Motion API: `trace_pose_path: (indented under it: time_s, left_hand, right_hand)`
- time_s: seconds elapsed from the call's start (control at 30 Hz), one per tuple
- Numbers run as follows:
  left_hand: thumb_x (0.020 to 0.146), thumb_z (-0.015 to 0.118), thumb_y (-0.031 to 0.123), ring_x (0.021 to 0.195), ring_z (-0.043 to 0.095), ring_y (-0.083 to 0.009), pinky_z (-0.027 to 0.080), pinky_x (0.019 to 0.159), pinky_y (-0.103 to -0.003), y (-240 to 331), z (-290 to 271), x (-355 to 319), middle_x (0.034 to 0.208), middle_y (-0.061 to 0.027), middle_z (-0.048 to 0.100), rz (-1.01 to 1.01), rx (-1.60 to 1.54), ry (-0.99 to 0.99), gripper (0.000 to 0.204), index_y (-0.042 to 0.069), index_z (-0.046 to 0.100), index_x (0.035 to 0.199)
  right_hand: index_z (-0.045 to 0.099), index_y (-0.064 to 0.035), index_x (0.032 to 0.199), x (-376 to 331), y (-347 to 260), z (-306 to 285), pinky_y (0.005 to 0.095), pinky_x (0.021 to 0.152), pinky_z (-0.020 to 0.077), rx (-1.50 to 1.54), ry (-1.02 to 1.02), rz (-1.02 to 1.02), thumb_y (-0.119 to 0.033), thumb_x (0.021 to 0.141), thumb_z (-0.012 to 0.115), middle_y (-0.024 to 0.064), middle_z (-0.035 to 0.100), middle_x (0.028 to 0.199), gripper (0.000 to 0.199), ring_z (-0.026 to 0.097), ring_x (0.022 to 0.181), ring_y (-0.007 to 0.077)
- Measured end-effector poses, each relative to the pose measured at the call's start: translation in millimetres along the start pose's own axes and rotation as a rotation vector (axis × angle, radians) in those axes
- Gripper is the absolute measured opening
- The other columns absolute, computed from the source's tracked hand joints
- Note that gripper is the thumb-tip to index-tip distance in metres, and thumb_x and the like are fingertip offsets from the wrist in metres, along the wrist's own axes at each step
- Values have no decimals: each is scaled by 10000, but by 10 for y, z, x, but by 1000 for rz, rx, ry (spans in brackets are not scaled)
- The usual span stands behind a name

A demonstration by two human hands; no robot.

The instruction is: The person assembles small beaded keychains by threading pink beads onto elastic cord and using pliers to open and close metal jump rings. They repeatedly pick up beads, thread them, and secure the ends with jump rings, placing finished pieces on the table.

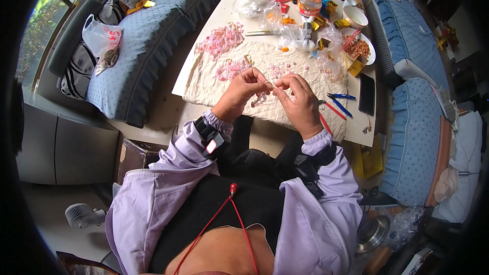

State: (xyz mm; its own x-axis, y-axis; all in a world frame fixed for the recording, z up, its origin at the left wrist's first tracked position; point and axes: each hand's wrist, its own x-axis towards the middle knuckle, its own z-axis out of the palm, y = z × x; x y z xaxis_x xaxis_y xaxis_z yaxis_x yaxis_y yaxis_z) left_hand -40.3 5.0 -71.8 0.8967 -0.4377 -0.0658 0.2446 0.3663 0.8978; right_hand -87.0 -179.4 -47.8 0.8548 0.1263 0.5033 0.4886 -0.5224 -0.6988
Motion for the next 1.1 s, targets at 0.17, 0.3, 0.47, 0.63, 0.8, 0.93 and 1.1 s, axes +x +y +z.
trace_pose_path:
  time_s: [0.17, 0.3, 0.47, 0.63, 0.8, 0.93, 1.1]
  left_hand:
    - [858, 686, -4, 757, 637, -108, 500, 619, -219, 11, 1, 58, 847, -58, 683, 65, 64, -21, 137, 40, 567, 908]
    - [880, 684, -7, 793, 639, -113, 522, 700, -237, 93, -41, 74, 871, -67, 682, 19, 170, -83, 127, 25, 564, 911]
    - [903, 676, 3, 774, 629, -110, 526, 687, -244, 143, 10, 93, 871, -64, 671, 144, 199, -96, 111, 7, 566, 916]
    - [894, 677, -10, 758, 619, -96, 511, 675, -234, 174, 37, 140, 840, -48, 658, 213, 202, -88, 110, 5, 568, 901]
    - [869, 682, -25, 732, 607, -79, 493, 646, -227, 221, 65, 188, 791, -32, 647, 260, 297, -10, 122, 9, 565, 868]
    - [902, 687, 4, 783, 623, -90, 512, 699, -230, 285, 45, 234, 858, -53, 669, 284, 355, -35, 117, -3, 571, 914]
    - [898, 690, 6, 787, 625, -89, 512, 710, -229, 351, 68, 275, 864, -50, 670, 320, 374, -30, 112, -2, 579, 908]
  right_hand:
    - [626, -35, 906, 51, -48, -13, 306, 673, 471, -64, 4, -35, -44, 841, 711, 76, 634, 931, 107, 624, 832, 221]
    - [627, -35, 891, 85, -48, -21, 323, 684, 480, -153, 67, -117, -31, 833, 707, 89, 635, 916, 99, 629, 833, 252]
    - [624, -53, 870, 120, -60, 1, 375, 756, 508, -182, 104, -121, -44, 787, 736, 91, 641, 907, 140, 640, 868, 290]
    - [610, -55, 865, 145, -63, 52, 384, 767, 507, -226, 156, -160, -46, 783, 736, 92, 641, 902, 151, 639, 874, 300]
    - [592, -58, 859, 182, -78, 75, 394, 762, 499, -261, 183, -158, -61, 785, 731, 85, 629, 873, 158, 632, 851, 308]
    - [586, -57, 857, 235, -82, 91, 400, 745, 496, -297, 221, -182, -65, 783, 729, 81, 620, 856, 162, 628, 826, 304]
    - [592, -45, 858, 280, -83, 103, 377, 707, 500, -185, 214, -99, -55, 802, 725, 86, 622, 846, 144, 634, 787, 276]
